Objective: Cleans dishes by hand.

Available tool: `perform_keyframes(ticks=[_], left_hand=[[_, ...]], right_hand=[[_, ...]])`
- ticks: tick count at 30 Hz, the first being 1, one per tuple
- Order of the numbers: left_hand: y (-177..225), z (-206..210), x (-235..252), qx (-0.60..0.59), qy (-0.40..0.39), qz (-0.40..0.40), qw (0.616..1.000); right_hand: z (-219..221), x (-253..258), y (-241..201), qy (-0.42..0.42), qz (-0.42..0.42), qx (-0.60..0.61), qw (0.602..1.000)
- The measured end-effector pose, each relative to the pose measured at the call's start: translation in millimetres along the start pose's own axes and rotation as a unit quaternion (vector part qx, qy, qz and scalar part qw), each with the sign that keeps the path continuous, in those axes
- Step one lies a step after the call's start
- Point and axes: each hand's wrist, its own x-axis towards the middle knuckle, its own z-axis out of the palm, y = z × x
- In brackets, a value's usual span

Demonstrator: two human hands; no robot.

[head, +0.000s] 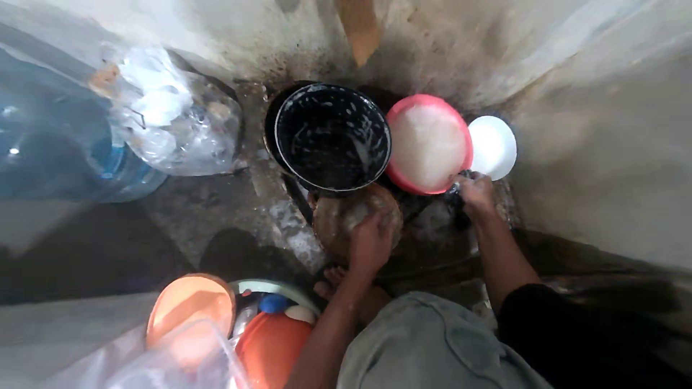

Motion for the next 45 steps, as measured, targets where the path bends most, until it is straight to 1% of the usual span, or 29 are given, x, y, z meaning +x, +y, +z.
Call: perform_keyframes(ticks=[2,4,5,8,10,13,17,20,24,27,29,32,35,38,42,45], left_hand=[[15,4,21,-0.108,0.009,-0.028,0.994],[21,11,40,-0.196,0.008,-0.047,0.980],[23,14,47,-0.225,0.001,-0.062,0.972],[21,29,63,-0.256,-0.008,-0.095,0.962],[22,37,65,-0.253,0.011,-0.119,0.960],[21,45,64,-0.209,0.034,-0.147,0.966],[20,45,61,-0.144,0.031,-0.149,0.978],[26,39,63,-0.141,-0.003,-0.133,0.981],[30,36,63,-0.262,-0.020,-0.080,0.961],[29,35,51,-0.268,-0.046,-0.046,0.961],[29,36,45,-0.272,-0.045,-0.018,0.961],[34,34,28,-0.236,-0.064,0.014,0.970],[40,37,10,-0.229,-0.094,0.024,0.968],[42,39,3,-0.238,-0.149,0.013,0.959],[42,46,-7,-0.240,-0.194,-0.029,0.951],[33,56,-9,-0.237,-0.218,-0.029,0.946]], right_hand=[[-6,2,5,0.007,-0.004,-0.027,1.000],[-15,-2,5,0.012,-0.007,-0.049,0.999],[-19,-4,6,0.014,-0.011,-0.063,0.998],[-29,-10,4,0.013,-0.015,-0.119,0.993],[-33,-13,4,0.008,-0.018,-0.161,0.987],[-37,-20,4,0.013,-0.019,-0.198,0.980],[-39,-20,8,0.006,-0.010,-0.195,0.981],[-41,-21,12,0.003,0.003,-0.154,0.988],[-47,-22,20,0.012,-0.001,-0.076,0.997],[-62,-26,25,0.009,-0.022,-0.069,0.997],[-75,-32,30,0.007,-0.032,-0.074,0.997],[-99,-49,29,0.016,-0.054,-0.097,0.994],[-127,-57,28,0.036,-0.055,-0.114,0.991],[-151,-70,23,0.041,-0.045,-0.145,0.988],[-164,-85,28,0.042,-0.047,-0.169,0.984],[-170,-89,32,0.034,-0.048,-0.198,0.978]])
